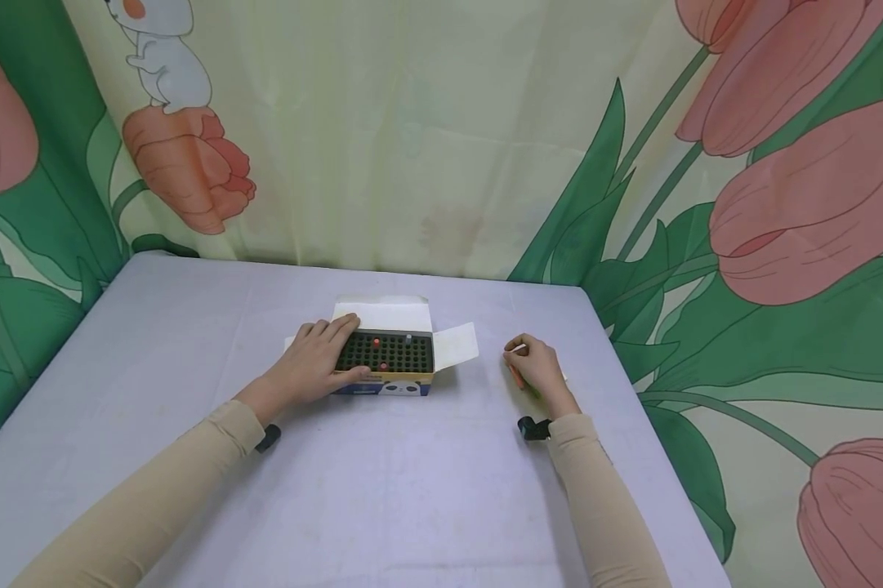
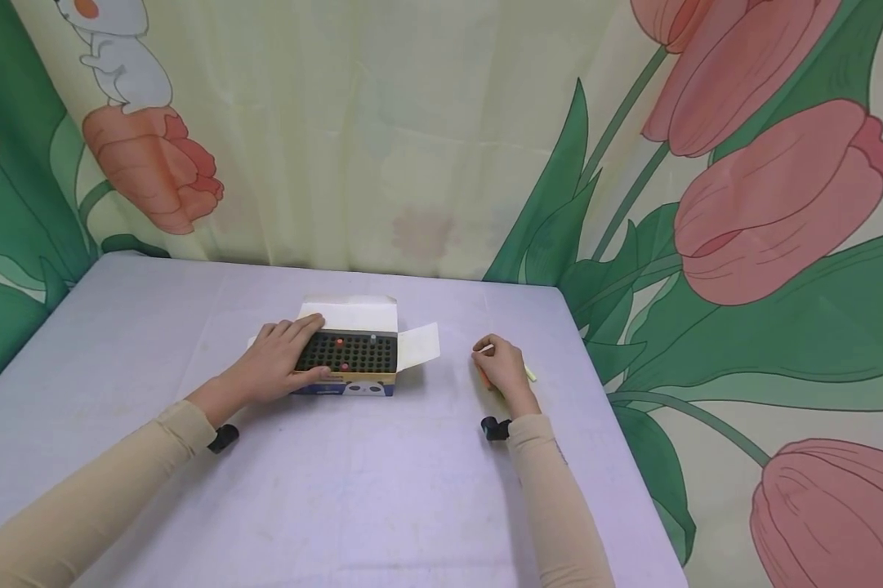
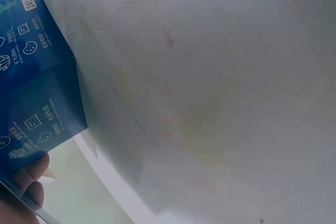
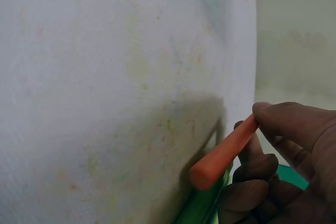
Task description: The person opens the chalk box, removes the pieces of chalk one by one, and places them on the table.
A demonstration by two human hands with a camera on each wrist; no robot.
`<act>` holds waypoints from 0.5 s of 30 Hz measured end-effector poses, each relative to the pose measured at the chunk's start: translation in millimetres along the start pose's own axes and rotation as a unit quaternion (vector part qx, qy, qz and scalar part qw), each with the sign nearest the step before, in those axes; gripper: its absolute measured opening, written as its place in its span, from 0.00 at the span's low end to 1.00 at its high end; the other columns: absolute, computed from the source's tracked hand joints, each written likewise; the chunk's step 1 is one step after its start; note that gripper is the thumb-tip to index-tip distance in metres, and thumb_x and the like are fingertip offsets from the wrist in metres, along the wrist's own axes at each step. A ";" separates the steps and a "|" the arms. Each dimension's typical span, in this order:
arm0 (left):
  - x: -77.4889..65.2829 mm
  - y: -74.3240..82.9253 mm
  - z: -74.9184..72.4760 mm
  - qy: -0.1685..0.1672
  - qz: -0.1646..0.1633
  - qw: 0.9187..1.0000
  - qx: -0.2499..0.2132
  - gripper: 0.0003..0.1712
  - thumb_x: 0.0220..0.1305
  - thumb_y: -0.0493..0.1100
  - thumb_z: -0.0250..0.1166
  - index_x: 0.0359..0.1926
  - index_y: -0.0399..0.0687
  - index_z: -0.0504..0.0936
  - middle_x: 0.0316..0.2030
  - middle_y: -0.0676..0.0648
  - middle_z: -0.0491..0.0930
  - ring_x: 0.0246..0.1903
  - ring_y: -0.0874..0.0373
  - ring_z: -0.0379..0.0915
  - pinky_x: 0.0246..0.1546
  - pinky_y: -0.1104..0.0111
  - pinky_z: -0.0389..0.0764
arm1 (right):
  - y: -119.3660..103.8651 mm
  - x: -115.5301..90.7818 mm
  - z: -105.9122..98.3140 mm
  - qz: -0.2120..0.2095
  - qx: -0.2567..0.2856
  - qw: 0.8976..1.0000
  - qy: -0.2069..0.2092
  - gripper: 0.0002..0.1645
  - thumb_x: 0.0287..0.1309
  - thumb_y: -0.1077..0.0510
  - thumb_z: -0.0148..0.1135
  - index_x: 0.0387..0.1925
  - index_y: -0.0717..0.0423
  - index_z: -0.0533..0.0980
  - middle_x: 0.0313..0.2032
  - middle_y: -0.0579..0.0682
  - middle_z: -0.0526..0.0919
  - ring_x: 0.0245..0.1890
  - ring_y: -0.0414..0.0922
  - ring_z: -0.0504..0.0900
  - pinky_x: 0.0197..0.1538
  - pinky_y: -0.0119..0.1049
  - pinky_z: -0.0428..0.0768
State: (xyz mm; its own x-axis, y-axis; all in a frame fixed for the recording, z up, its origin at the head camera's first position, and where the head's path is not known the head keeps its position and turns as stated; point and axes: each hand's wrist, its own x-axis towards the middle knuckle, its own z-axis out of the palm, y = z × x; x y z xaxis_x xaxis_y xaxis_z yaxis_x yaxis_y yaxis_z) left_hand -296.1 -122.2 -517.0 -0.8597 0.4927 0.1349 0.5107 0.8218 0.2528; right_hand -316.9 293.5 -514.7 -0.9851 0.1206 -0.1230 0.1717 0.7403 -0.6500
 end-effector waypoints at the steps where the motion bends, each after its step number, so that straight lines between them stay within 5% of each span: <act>1: 0.2 -0.3 -0.2 0.001 0.001 1.000 0.001 0.57 0.70 0.77 0.51 0.82 0.43 0.52 0.80 0.41 0.55 0.72 0.36 0.60 0.69 0.38 0.59 | 0.6 0.2 0.6 0.004 -0.001 1.000 -0.001 0.12 0.70 0.55 0.65 0.49 0.58 0.81 0.36 0.54 0.86 0.31 0.45 0.80 0.39 0.36 0.74; 7: 0.9 -0.7 -0.6 0.002 0.004 1.000 0.002 0.57 0.70 0.77 0.52 0.82 0.44 0.52 0.80 0.41 0.56 0.72 0.36 0.60 0.69 0.37 0.59 | 3.3 0.2 1.0 0.015 -0.011 1.000 -0.002 0.11 0.69 0.56 0.66 0.48 0.58 0.82 0.44 0.57 0.85 0.40 0.50 0.79 0.45 0.41 0.76; 15: 1.1 -0.9 1.0 -0.003 -0.003 1.000 0.001 0.57 0.69 0.78 0.51 0.82 0.43 0.52 0.80 0.40 0.55 0.72 0.36 0.60 0.69 0.37 0.59 | 6.9 -1.6 2.1 0.002 -0.016 1.000 0.000 0.06 0.67 0.65 0.64 0.44 0.59 0.83 0.41 0.56 0.84 0.41 0.50 0.79 0.47 0.42 0.75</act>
State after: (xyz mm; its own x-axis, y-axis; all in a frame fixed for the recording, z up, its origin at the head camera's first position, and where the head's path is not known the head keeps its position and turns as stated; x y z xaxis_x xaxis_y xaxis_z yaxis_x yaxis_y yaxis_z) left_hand -297.5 -122.1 -518.0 -0.8628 0.4895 0.1266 0.5052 0.8256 0.2511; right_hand -314.1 297.0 -520.5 -0.9845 0.1228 -0.1252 0.1744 0.7610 -0.6249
